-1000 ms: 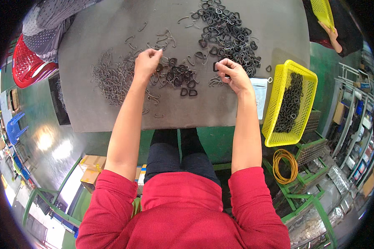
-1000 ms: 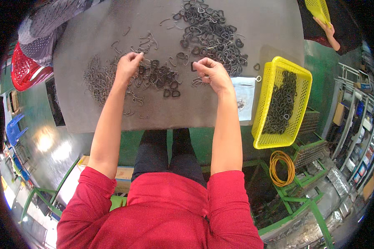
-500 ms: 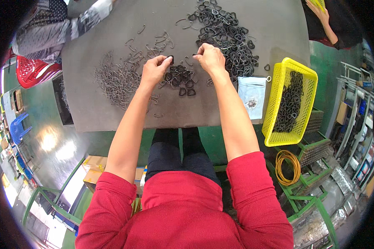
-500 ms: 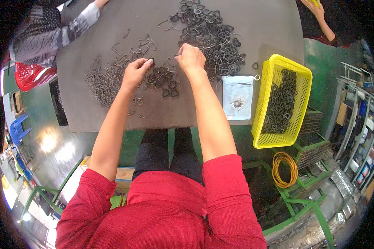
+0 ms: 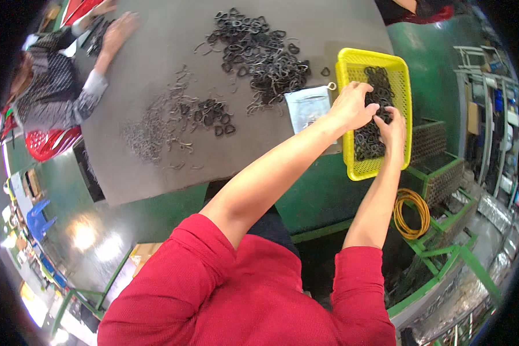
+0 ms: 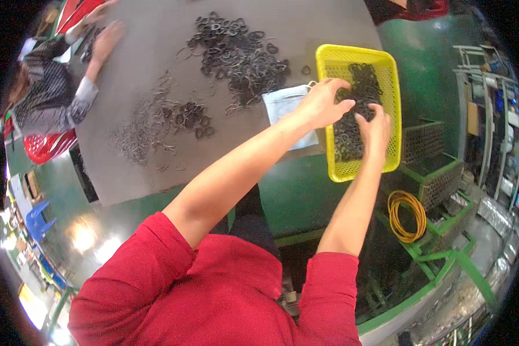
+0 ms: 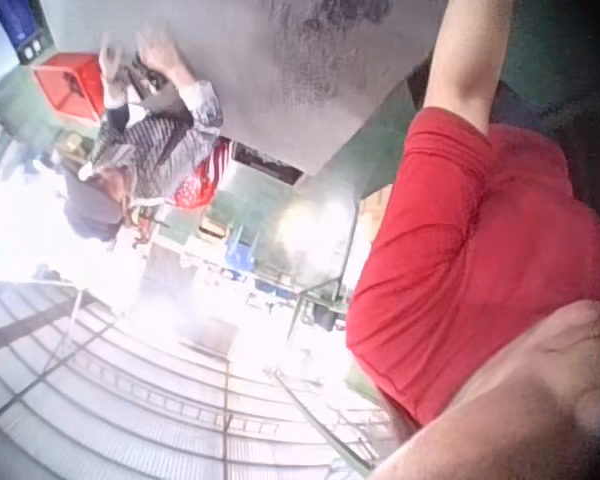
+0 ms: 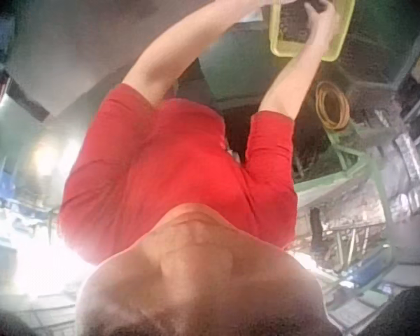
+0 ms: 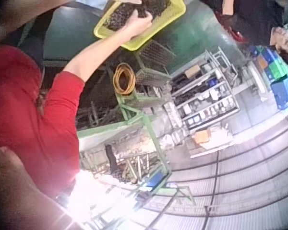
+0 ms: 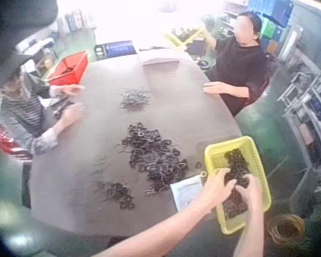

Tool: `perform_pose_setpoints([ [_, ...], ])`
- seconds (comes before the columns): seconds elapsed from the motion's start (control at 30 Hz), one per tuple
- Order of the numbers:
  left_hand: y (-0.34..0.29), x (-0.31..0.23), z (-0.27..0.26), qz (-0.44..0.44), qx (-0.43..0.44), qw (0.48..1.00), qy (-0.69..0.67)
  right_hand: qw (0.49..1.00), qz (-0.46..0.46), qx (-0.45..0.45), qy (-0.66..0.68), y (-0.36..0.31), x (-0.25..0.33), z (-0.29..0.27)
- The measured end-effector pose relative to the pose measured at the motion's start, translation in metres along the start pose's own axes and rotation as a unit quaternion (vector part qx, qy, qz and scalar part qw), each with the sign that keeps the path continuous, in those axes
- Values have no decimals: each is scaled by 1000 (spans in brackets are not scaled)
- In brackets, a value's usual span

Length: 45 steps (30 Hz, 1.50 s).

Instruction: The person picks up small metal rings and clips from a pile on a table and places them into a yellow basket.

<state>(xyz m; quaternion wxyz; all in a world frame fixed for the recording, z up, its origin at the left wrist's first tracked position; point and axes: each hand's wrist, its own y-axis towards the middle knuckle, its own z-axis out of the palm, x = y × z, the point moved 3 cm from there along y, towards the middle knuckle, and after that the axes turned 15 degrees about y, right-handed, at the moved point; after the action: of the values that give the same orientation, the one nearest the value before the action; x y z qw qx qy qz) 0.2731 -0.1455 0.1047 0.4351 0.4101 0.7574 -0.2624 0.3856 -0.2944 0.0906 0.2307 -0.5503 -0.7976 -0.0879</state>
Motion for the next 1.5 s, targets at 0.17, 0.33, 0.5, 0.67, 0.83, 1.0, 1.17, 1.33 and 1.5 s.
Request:
perform_pose_setpoints([
  [0.17,-55,102,-98,-32,-117,982,142,993,-90,-78,27,-35,81,29],
  [0.33,-132,223,-181,-158,-198,899,358,910,-302,186,216,-109,194,185],
  [0.5,-136,255,-197,-150,-124,925,327,923,-312,203,95,-136,254,271],
  [0.67,-163,253,-237,-258,-129,952,99,912,-162,354,133,-130,275,266],
  [0.83,-189,275,-251,-328,-128,921,-170,853,-42,434,287,-117,267,272],
  [1.0,-181,266,-249,-241,-233,908,251,888,-104,389,222,-97,251,267],
  [1.17,-181,270,-235,-271,-164,904,287,724,97,530,429,-102,243,244],
  [1.33,-183,277,-255,-296,-149,940,-86,725,69,515,452,-114,233,270],
  [1.5,-198,283,-270,-370,-110,903,-191,921,-218,319,46,-143,277,278],
])
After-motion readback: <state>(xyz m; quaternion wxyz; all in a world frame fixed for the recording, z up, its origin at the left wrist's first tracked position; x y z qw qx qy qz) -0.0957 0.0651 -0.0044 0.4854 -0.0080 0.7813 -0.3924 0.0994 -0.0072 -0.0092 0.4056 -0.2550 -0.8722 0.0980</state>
